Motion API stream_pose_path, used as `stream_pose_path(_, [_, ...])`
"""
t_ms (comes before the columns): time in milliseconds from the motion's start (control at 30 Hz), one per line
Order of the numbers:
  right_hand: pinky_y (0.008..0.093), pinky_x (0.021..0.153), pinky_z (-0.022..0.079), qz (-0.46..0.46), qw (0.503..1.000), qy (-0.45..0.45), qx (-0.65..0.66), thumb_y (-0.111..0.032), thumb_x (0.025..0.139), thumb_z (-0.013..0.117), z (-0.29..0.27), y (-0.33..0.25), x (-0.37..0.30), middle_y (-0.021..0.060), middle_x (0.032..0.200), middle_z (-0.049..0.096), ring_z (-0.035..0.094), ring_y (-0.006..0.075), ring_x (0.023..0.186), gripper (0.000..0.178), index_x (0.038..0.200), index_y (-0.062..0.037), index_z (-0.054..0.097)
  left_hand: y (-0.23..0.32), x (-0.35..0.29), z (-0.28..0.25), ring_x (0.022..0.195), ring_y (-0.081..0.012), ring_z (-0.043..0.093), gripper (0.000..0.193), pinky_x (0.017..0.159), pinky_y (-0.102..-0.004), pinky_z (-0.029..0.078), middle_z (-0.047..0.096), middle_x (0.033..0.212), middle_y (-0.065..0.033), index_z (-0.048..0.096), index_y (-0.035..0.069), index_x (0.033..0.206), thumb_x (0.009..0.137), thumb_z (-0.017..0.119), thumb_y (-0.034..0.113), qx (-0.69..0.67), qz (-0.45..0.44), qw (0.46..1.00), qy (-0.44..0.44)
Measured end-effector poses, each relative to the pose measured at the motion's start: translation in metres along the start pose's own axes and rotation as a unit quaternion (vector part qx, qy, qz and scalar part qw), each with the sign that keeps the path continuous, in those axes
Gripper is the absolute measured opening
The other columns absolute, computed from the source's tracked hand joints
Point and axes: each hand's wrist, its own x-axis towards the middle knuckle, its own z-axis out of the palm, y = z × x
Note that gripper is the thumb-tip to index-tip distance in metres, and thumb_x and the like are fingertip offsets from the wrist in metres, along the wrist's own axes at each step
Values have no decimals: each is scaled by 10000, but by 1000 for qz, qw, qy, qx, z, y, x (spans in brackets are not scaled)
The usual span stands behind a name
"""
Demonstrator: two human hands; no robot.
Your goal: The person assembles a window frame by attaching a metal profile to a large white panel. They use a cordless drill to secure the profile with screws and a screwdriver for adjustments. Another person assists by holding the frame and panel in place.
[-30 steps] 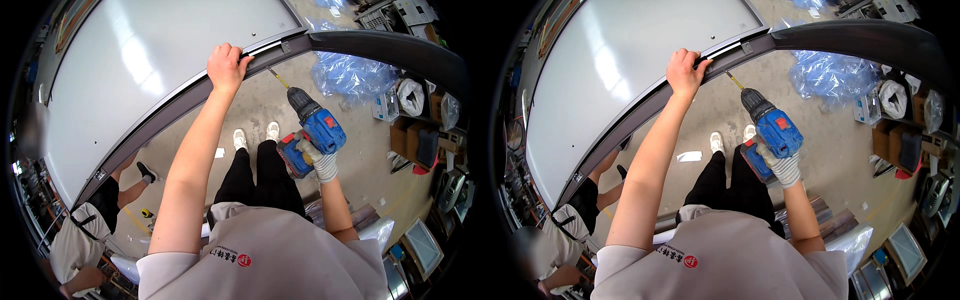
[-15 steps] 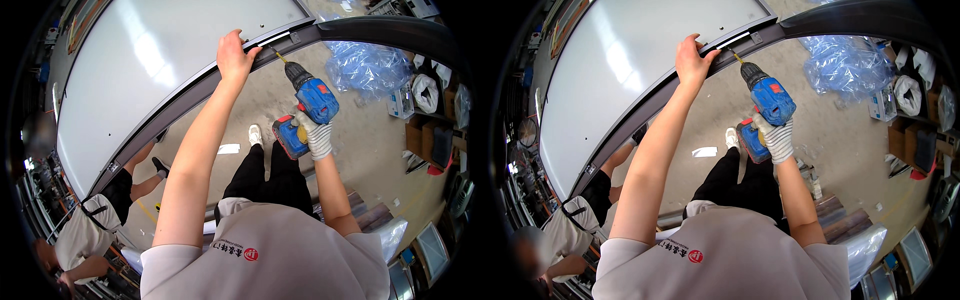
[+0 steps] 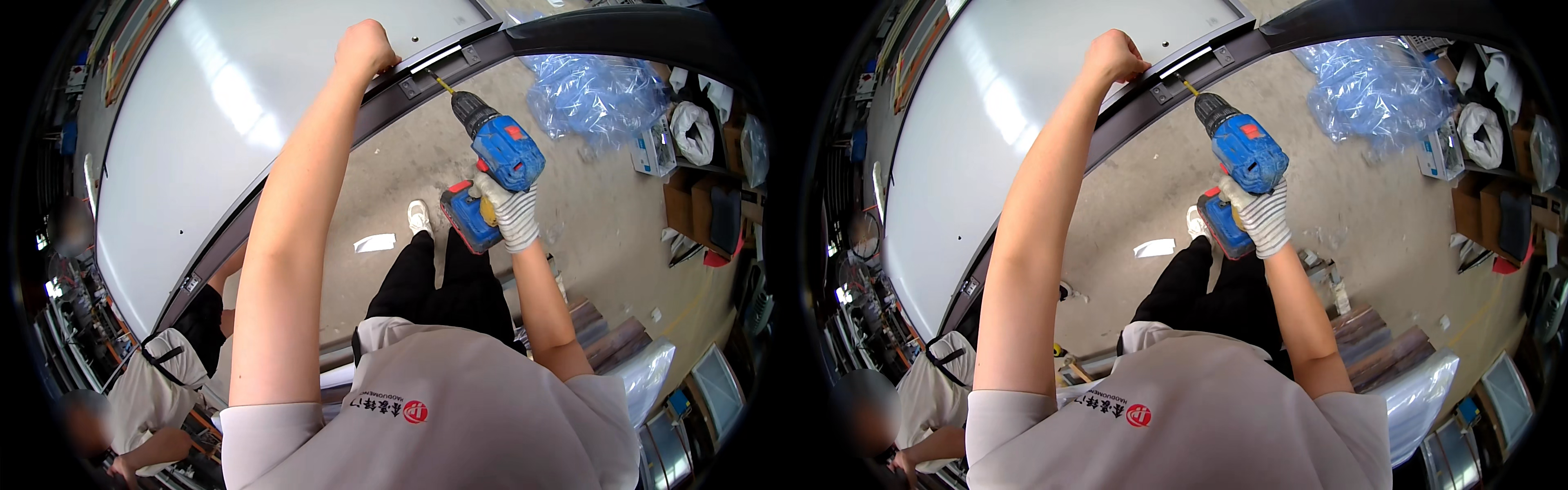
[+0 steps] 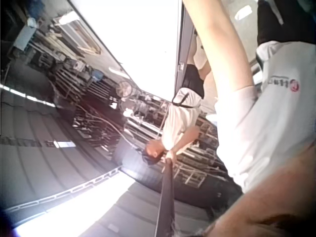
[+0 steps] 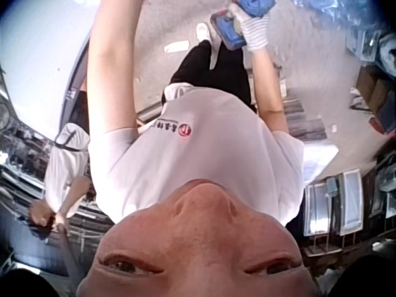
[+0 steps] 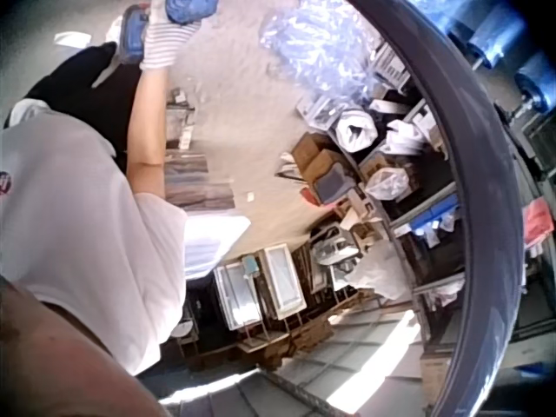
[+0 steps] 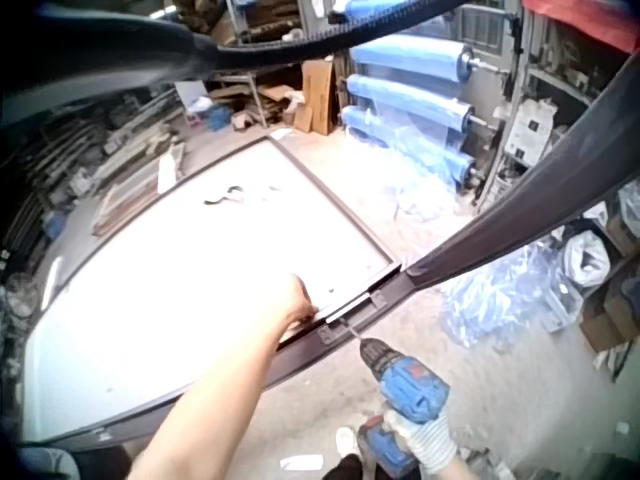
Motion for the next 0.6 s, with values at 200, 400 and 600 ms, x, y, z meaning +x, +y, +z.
stream_pose_path(200, [290,656,496,-49,998,-23,-30,-41,726,653,-13,3,-15,52,785,637,608,138,683,258,977,-34,596,15,-53,-2,734,-173,657,138,634,-273,535,674,852,-124,649,-11,848,819,655,123,-502,2,865,-26])
stream_pose_path(400, [313,720,494,-70,994,-70,-52,-90,747,631,-21,0,-32,42,851,640,607,157,746,238,980,-51,599,17,-88,32,836,-233,648,173,708,-299,558,639,943,-160,596,-28,959,876,592,123,-688,-103,712,-92])
stream_pose_path(600, [315,785,483,-77,990,-69,-95,-65,752,618,-22,2,-43,45,858,644,615,170,798,234,985,-57,601,17,-90,46,764,-194,637,167,697,-295,567,641,879,-128,603,-25,934,887,580,134,-693,-124,699,-126])
